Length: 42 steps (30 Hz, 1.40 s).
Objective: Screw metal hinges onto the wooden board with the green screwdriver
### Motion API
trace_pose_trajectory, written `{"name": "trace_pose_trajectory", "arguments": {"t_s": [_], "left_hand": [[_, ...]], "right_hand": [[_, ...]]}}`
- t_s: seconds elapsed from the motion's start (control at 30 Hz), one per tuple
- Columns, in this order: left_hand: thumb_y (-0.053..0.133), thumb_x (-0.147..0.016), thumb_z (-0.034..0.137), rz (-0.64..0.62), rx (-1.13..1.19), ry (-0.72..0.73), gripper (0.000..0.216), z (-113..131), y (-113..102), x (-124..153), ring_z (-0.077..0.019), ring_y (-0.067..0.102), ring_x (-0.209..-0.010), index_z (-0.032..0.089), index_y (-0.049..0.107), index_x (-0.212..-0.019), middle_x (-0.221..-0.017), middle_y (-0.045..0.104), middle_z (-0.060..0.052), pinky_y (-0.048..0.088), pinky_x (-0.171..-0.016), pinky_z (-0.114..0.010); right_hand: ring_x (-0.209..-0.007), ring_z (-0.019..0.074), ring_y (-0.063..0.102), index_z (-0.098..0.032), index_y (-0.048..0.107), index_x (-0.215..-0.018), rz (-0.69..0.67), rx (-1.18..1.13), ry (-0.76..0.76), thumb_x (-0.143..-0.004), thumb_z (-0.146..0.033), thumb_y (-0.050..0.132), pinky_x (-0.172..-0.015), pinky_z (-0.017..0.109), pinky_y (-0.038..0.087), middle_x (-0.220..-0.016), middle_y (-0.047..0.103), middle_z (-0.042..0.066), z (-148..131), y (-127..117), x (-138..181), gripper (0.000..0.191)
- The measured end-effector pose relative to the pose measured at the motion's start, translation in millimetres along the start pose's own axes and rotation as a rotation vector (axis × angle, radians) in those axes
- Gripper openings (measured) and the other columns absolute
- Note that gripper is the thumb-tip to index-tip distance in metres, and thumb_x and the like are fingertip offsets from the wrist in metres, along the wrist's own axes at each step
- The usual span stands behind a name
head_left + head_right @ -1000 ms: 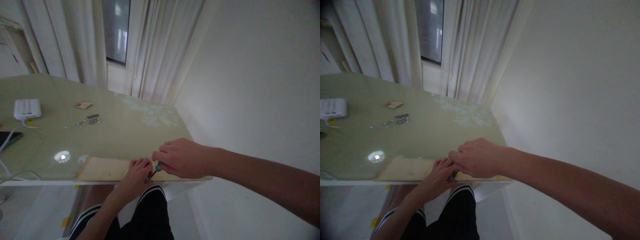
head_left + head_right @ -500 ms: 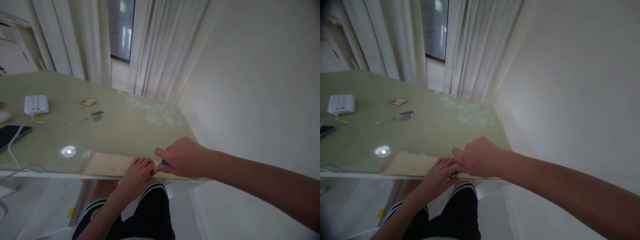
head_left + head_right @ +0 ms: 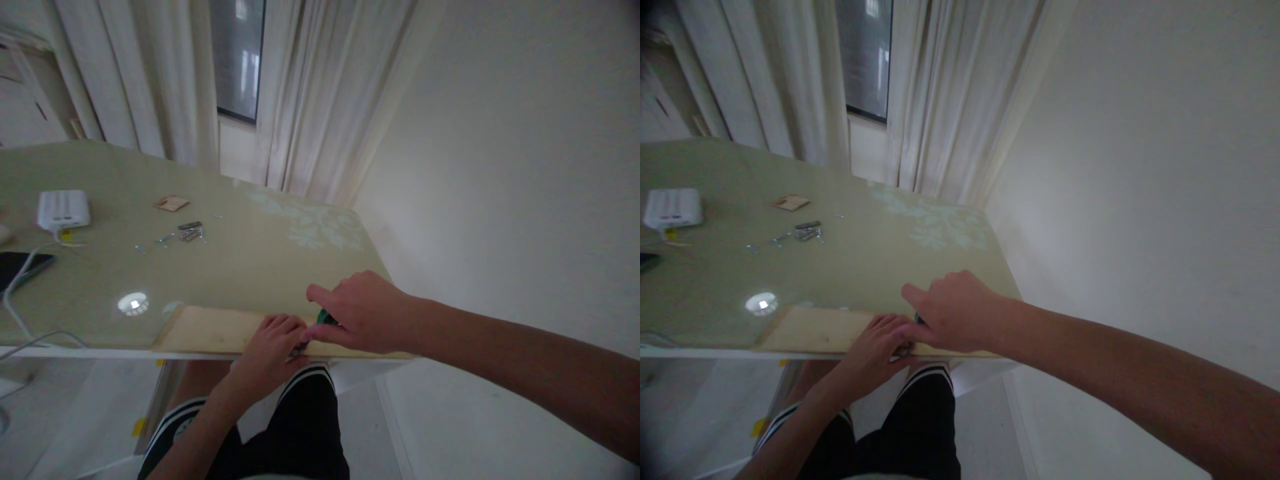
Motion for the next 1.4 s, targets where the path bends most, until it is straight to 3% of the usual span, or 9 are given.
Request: {"name": "trace_pose_trajectory", "arguments": {"t_s": [0.07,0.27,0.43,0.63,0.83,1.0,1.23,1.3,1.4], "left_hand": [[0.084,-0.087,0.027,0.001,-0.009,-0.007,0.022,-1,0,0,-0.0266,0.062,-0.112,0.024,0.066,-0.1,-0.116,0.072,-0.002,0.039,-0.099,-0.041],[0.086,-0.085,0.027,0.004,-0.033,-0.008,0.025,-4,2,0,-0.0277,0.062,-0.114,0.025,0.067,-0.101,-0.121,0.072,-0.004,0.039,-0.098,-0.042],[0.083,-0.087,0.024,0.009,-0.018,-0.002,0.021,-4,1,0,-0.027,0.064,-0.111,0.024,0.066,-0.099,-0.113,0.073,-0.003,0.04,-0.098,-0.041],[0.083,-0.086,0.023,0.018,-0.029,0.003,0.021,-8,4,2,-0.0288,0.064,-0.114,0.025,0.068,-0.1,-0.116,0.073,-0.005,0.042,-0.099,-0.043],[0.082,-0.087,0.025,0.051,0.011,0.019,0.018,-5,1,2,-0.0283,0.065,-0.112,0.024,0.066,-0.096,-0.113,0.074,-0.004,0.041,-0.099,-0.043],[0.072,-0.092,0.018,0.053,0.01,0.039,0.006,-4,-2,2,-0.0266,0.066,-0.106,0.024,0.069,-0.094,-0.106,0.075,-0.003,0.042,-0.096,-0.042],[0.071,-0.095,0.018,0.044,0.023,0.048,0.008,-6,3,1,-0.025,0.065,-0.109,0.023,0.069,-0.1,-0.111,0.076,-0.002,0.041,-0.097,-0.041],[0.072,-0.095,0.018,0.049,0.02,0.051,0.007,-6,5,1,-0.0246,0.066,-0.107,0.023,0.069,-0.099,-0.111,0.076,-0.002,0.041,-0.097,-0.041],[0.072,-0.095,0.019,0.055,-0.008,0.048,0.006,-6,6,1,-0.0259,0.066,-0.105,0.023,0.069,-0.098,-0.107,0.076,-0.004,0.042,-0.096,-0.042]], "right_hand": [[-0.07,0.0244,0.068,-0.019,0.063,-0.115,-0.021,0.019,0.08,-0.11,-0.057,0.034,-0.06,0.031,0.037,-0.08,0.074,0.01,1,0,-2,0.048],[-0.098,0.0233,0.067,-0.018,0.061,-0.12,0.028,-0.04,-0.314,-0.108,-0.032,0.05,-0.071,0.031,0.042,-0.111,0.073,0.013,1,-6,0,0.021],[-0.067,0.021,0.064,-0.02,0.063,-0.118,-0.019,-0.096,0.07,-0.11,-0.056,0.035,-0.059,0.03,0.032,-0.08,0.072,0.008,8,0,-3,0.047],[-0.096,0.0215,0.066,-0.019,0.06,-0.125,-0.002,-0.07,-0.402,-0.11,-0.032,0.047,-0.072,0.031,0.042,-0.111,0.072,0.012,2,-8,-1,0.023],[-0.071,0.022,0.066,-0.019,0.063,-0.12,-0.105,-0.114,0.124,-0.108,-0.06,0.039,-0.059,0.029,0.033,-0.086,0.075,0.011,2,-10,-3,0.049],[-0.091,0.0227,0.069,-0.022,0.059,-0.13,-0.085,-0.051,-0.346,-0.107,-0.036,0.051,-0.064,0.03,0.037,-0.105,0.076,0.01,-8,-14,-2,0.028],[-0.074,0.0252,0.071,-0.018,0.071,-0.103,-0.128,-0.01,0.171,-0.111,-0.054,0.028,-0.061,0.031,0.038,-0.086,0.076,0.014,1,-13,-6,0.057],[-0.073,0.0231,0.069,-0.019,0.071,-0.109,-0.111,0.037,0.023,-0.112,-0.045,0.033,-0.062,0.031,0.037,-0.086,0.076,0.012,3,-12,-6,0.046],[-0.084,0.0217,0.067,-0.024,0.066,-0.125,-0.053,0.096,-0.426,-0.11,-0.033,0.042,-0.065,0.031,0.037,-0.098,0.076,0.009,2,-11,0,0.029]]}}
Point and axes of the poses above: each hand's wrist, its own x-axis away from the middle knuckle, its own y-axis out of the palm, z = x × y, the point moved 2 cm from there along -x, towards the middle knuckle
